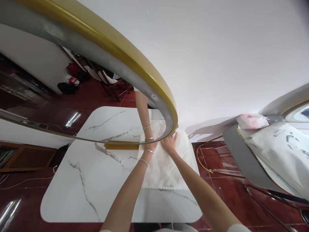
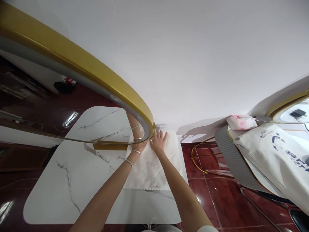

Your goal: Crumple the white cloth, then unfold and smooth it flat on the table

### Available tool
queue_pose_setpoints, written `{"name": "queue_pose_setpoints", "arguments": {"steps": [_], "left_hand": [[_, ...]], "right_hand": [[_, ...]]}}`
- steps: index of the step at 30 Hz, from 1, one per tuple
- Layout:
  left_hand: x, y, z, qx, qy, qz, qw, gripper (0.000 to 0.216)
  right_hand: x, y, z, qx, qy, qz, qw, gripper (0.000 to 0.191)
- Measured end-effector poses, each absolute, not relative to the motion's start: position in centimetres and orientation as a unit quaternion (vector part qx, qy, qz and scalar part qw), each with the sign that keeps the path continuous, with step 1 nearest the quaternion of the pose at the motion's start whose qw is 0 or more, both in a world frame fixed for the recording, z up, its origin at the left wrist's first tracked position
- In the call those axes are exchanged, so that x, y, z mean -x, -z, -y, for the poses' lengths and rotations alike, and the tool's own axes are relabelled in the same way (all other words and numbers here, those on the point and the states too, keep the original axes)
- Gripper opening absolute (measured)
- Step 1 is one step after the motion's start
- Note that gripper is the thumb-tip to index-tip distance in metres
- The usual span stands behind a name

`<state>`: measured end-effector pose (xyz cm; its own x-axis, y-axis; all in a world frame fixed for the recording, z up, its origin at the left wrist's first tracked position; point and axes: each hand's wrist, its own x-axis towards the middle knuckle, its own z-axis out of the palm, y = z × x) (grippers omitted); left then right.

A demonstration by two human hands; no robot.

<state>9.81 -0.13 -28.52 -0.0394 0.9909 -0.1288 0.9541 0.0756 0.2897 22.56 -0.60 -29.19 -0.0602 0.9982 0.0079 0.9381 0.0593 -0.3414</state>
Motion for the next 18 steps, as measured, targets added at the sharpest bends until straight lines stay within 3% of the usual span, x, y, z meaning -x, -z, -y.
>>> {"name": "queue_pose_setpoints", "arguments": {"steps": [6,11,14,18], "left_hand": [[-10.9,27.8,5.4,-0.726,-0.09,-0.67,0.125,0.043],[-10.5,28.8,13.2,-0.75,-0.16,-0.641,0.03,0.059],[-10.9,29.7,13.3,-0.755,-0.16,-0.636,0.02,0.068],[-12.3,29.5,9.4,-0.763,-0.148,-0.628,0.042,0.054]], "right_hand": [[-23.6,28.6,3.9,0.657,-0.114,0.736,0.12,0.051],[-26.4,29.5,12.5,0.625,-0.041,0.769,0.129,0.057],[-27.7,30.1,14.5,0.669,-0.014,0.733,0.121,0.06],[-28.4,30.2,11.0,0.698,-0.011,0.707,0.113,0.059]]}}
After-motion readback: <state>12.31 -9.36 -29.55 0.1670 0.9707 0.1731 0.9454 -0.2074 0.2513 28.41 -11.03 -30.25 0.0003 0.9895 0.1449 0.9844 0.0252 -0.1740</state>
